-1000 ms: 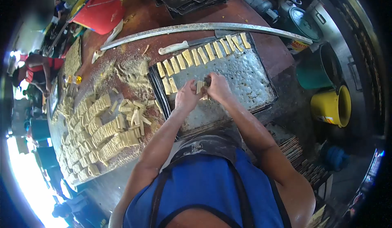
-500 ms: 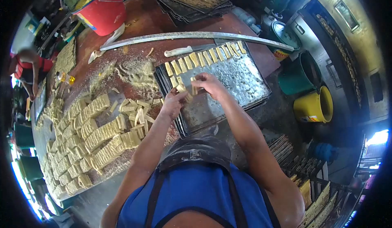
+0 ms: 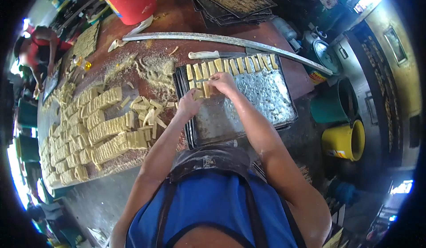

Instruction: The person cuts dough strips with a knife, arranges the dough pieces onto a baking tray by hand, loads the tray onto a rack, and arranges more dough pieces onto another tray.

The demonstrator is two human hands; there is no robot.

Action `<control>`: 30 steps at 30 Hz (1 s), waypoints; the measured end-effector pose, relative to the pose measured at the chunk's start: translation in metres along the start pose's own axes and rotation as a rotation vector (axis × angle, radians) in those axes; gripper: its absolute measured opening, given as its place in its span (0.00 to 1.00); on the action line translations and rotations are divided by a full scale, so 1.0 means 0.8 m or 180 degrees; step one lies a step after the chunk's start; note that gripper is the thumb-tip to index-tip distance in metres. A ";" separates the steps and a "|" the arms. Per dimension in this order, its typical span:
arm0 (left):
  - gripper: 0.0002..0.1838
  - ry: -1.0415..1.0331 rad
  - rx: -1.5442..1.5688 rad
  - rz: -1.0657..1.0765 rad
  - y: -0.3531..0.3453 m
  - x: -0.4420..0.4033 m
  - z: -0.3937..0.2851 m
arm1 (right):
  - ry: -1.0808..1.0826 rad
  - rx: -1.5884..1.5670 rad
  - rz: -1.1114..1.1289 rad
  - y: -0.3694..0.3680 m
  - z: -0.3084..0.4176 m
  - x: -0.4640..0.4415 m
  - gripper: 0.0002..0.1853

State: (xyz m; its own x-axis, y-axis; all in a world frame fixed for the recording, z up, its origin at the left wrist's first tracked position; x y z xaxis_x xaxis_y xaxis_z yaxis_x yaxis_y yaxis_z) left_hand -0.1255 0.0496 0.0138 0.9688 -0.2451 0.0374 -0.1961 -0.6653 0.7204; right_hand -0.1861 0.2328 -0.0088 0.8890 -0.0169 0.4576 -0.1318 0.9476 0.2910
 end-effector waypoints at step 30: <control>0.18 0.1150 0.4030 0.0466 -0.041 -0.038 0.009 | 0.1193 0.1906 -0.1238 0.031 0.015 0.052 0.14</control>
State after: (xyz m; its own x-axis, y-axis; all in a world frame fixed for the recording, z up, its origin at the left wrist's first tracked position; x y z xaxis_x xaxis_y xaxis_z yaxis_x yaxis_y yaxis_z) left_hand -0.1495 0.0734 -0.0159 0.8736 -0.3012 0.3821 -0.1157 -0.8914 -0.4383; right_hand -0.1574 0.2515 0.0277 0.9935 -0.1016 -0.0505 0.0993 0.5624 0.8209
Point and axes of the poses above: each hand's wrist, its own x-axis away from the middle knuckle, its own y-axis out of the back of the hand, z = x × y, the point moved 6 cm from there along -x, towards the middle knuckle, and after that the axes turned 9 degrees about -y, right-handed, at the moved point
